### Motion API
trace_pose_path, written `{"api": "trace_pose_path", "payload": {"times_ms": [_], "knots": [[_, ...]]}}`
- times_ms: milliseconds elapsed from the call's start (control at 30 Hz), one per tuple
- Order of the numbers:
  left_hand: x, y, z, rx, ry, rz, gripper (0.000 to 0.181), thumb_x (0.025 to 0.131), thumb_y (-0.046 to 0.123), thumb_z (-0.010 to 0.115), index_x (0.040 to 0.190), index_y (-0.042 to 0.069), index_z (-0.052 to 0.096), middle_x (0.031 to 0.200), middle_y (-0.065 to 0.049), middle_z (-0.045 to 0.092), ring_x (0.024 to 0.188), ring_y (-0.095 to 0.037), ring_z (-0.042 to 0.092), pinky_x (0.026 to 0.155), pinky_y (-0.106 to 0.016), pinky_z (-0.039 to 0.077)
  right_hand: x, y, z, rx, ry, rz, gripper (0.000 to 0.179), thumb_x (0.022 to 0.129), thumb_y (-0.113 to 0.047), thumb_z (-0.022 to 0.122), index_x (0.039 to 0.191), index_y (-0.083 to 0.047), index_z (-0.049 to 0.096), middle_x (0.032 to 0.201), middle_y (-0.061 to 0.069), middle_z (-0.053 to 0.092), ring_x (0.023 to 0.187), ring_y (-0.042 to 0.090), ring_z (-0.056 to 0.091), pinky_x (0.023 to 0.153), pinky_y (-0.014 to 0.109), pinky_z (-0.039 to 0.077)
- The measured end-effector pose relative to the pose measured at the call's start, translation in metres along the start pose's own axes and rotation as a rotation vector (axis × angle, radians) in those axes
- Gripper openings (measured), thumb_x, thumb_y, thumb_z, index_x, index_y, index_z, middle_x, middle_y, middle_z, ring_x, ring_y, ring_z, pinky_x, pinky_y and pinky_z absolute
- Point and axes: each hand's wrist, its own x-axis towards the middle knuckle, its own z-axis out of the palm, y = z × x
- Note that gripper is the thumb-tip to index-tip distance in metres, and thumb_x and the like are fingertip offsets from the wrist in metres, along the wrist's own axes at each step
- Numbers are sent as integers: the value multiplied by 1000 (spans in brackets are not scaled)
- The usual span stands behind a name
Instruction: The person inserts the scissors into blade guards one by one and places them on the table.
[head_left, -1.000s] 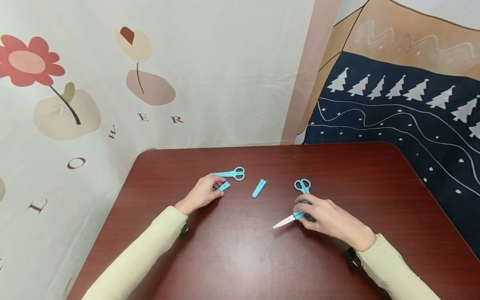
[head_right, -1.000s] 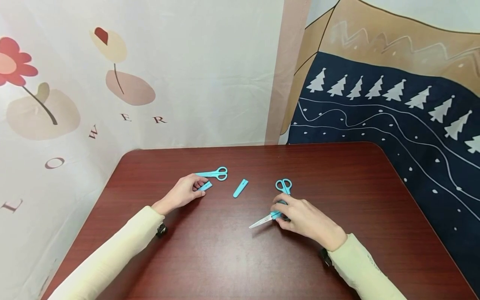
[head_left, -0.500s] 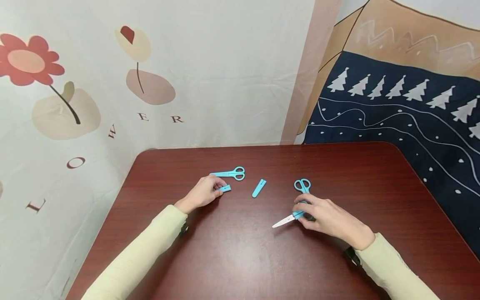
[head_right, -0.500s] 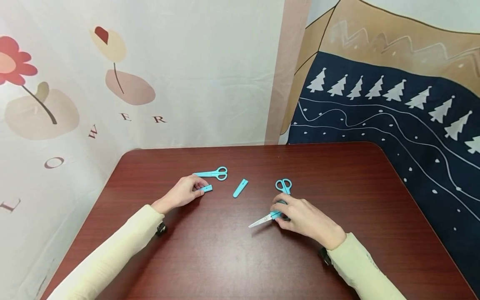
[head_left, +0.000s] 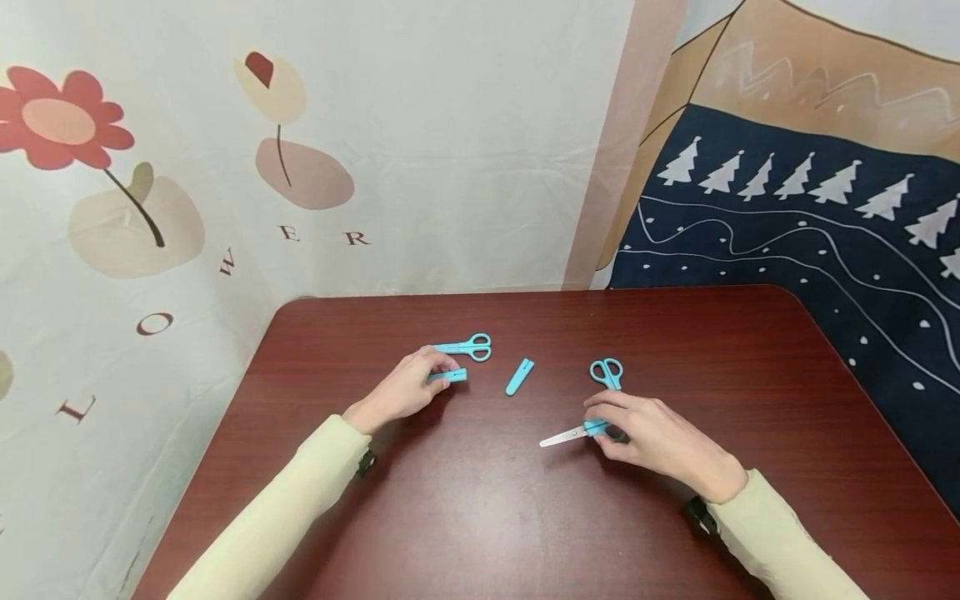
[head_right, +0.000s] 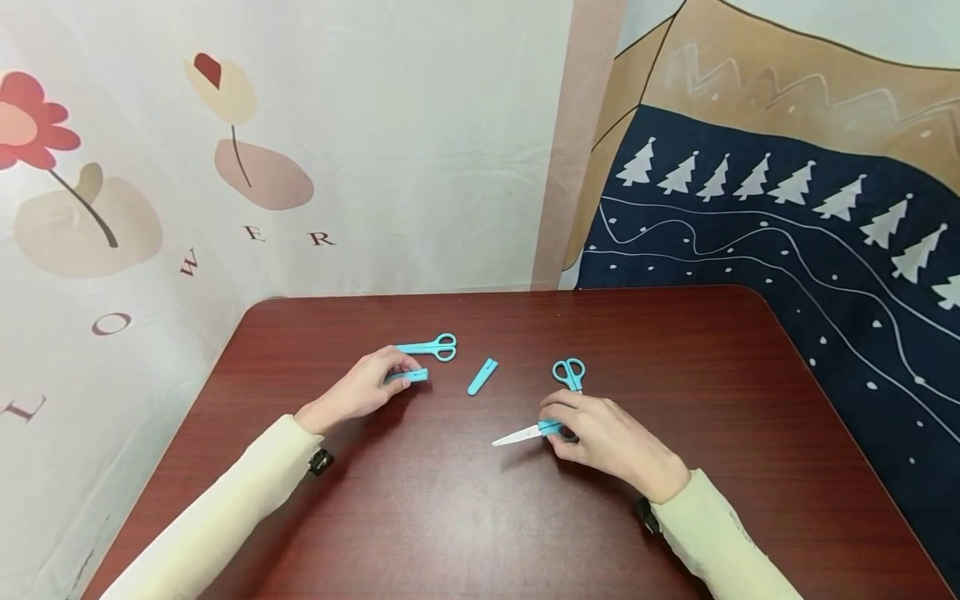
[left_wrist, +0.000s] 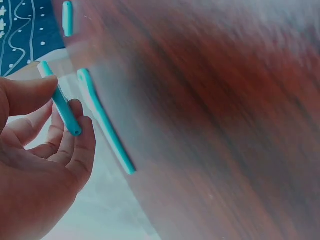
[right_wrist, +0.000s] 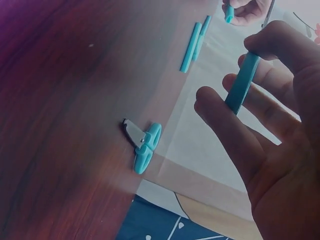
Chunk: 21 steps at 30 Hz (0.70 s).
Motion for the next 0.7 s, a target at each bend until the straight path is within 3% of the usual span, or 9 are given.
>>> {"api": "trace_pose_path", "payload": {"times_ms": [133, 333, 700], "knots": [[-5, 8, 1, -16, 28, 35, 15, 96, 3, 71, 111, 8, 72, 104, -1, 68, 99, -20, 62, 87, -39, 51, 2, -2, 2, -58, 37, -16, 26, 81, -9, 82, 103, -16, 71, 108, -9, 66, 89, 5, 60, 73, 23, 56], [-14, 22, -1, -35, 66, 60, 17, 95, 2, 72, 111, 9, 73, 106, 0, 67, 88, -16, 57, 81, -35, 49, 6, -5, 3, -86, 73, -10, 26, 79, -9, 80, 102, -16, 69, 101, -11, 63, 86, 4, 56, 71, 24, 54], [-33, 41, 3, -68, 164, 105, 23, 93, -2, 74, 112, 12, 74, 106, 4, 63, 88, -14, 58, 78, -33, 51, 13, -13, 3, -98, 63, 74, 25, 80, -13, 81, 101, -16, 69, 95, -10, 61, 78, 3, 53, 66, 24, 53]]}}
